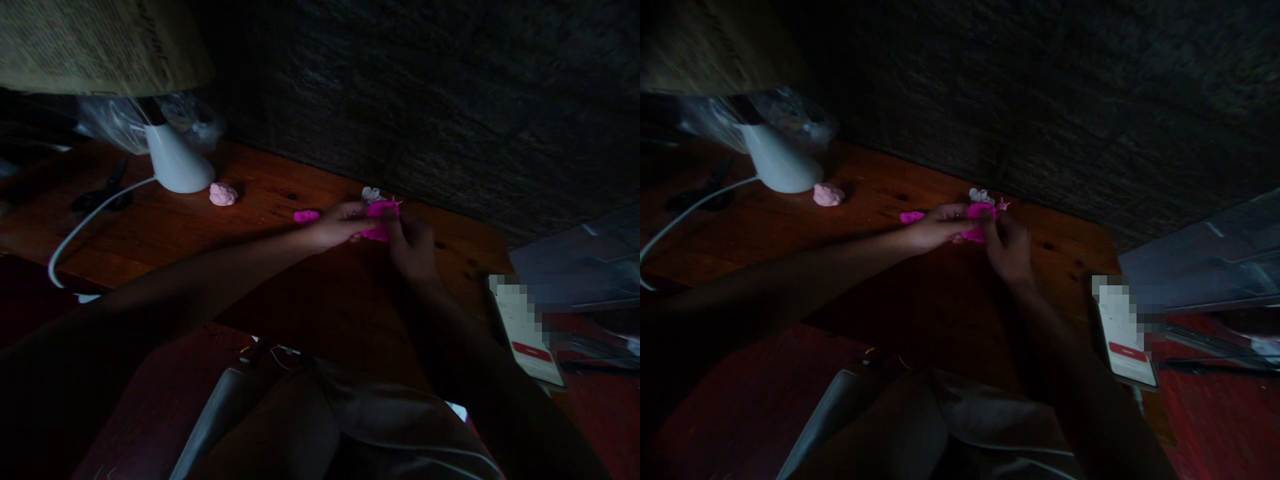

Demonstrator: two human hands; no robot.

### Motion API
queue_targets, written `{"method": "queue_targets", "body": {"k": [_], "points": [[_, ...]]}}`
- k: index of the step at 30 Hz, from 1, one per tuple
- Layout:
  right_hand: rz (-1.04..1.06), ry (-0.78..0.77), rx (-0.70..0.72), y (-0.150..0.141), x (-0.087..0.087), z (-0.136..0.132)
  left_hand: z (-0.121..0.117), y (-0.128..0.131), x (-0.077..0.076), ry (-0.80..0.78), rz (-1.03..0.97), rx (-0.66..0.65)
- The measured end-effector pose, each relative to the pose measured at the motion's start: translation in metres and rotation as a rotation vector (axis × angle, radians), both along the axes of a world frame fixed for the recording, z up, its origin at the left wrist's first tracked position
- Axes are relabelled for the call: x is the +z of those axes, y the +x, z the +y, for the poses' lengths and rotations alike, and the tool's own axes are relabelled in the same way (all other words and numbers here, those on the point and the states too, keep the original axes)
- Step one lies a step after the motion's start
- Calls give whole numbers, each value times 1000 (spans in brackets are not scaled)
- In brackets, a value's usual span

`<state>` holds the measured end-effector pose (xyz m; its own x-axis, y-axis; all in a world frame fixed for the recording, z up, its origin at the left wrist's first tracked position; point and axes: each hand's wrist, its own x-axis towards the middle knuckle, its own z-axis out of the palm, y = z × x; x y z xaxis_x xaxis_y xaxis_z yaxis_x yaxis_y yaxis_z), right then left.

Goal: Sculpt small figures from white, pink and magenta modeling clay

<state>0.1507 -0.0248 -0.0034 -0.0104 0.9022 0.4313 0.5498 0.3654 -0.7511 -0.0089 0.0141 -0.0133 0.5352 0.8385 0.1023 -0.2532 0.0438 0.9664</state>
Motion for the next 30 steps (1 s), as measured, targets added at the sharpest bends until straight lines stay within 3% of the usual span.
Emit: {"method": "queue_targets", "body": {"k": [13, 30], "points": [[3, -23, -3, 0, -1, 0, -2, 3, -5, 79, 105, 21], [18, -58, 36, -2, 2, -3, -5, 0, 0, 113, 69, -4]]}}
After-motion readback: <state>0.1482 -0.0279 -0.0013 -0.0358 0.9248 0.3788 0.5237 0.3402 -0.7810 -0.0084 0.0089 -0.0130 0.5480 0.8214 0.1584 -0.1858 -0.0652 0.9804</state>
